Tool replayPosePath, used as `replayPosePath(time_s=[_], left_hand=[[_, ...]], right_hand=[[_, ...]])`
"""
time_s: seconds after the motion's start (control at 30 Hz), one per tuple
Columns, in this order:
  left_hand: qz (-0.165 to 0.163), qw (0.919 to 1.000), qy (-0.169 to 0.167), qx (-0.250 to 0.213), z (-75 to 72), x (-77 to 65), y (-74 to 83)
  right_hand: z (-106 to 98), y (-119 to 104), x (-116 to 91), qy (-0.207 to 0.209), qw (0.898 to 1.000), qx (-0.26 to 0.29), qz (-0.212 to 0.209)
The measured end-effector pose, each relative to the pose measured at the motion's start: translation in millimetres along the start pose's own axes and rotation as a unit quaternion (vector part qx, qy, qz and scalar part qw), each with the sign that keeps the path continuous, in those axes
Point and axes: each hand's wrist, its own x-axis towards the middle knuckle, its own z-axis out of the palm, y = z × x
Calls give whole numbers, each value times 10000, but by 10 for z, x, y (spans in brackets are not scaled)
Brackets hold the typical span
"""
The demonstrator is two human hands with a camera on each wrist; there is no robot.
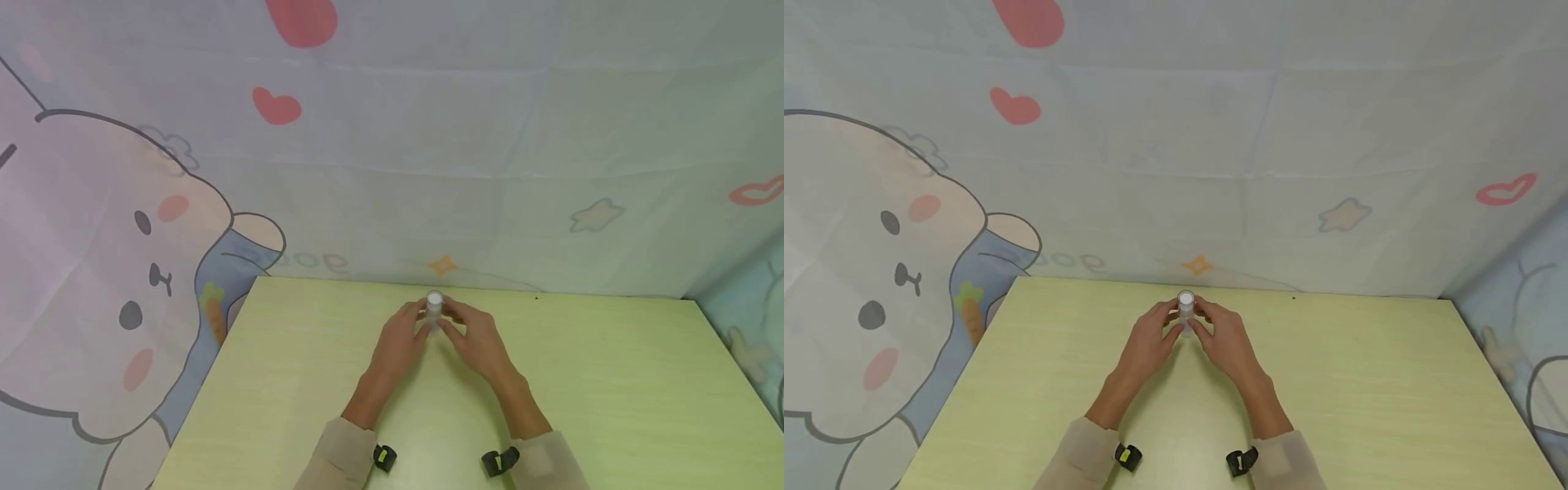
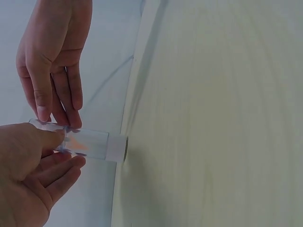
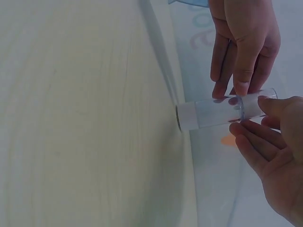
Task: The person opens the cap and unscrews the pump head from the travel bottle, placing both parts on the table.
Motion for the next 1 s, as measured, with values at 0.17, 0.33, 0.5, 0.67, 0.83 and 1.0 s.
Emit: replayPosePath(time_s=[0.17,0.33,0.5,0.67,0.83,1.0], left_hand=[[-80,10000,35,-19,39,3,43],[-97,9996,282,-14,69,-12,133],[20,9987,497,67,83,-55,238],[17,9987,509,4,96,-129,309],[13,9989,468,-10,114,-206,353],[66,9988,474,81,88,-290,379]], right_hand=[[-24,-21,-69,111,9999,-32,37],[-68,-58,-138,233,9997,-103,55],[-108,-98,-230,380,9991,-195,-30],[-141,-150,-347,484,9983,-312,-65],[-157,-176,-460,513,9981,-336,1],[-142,-199,-546,536,9979,-325,-178]])
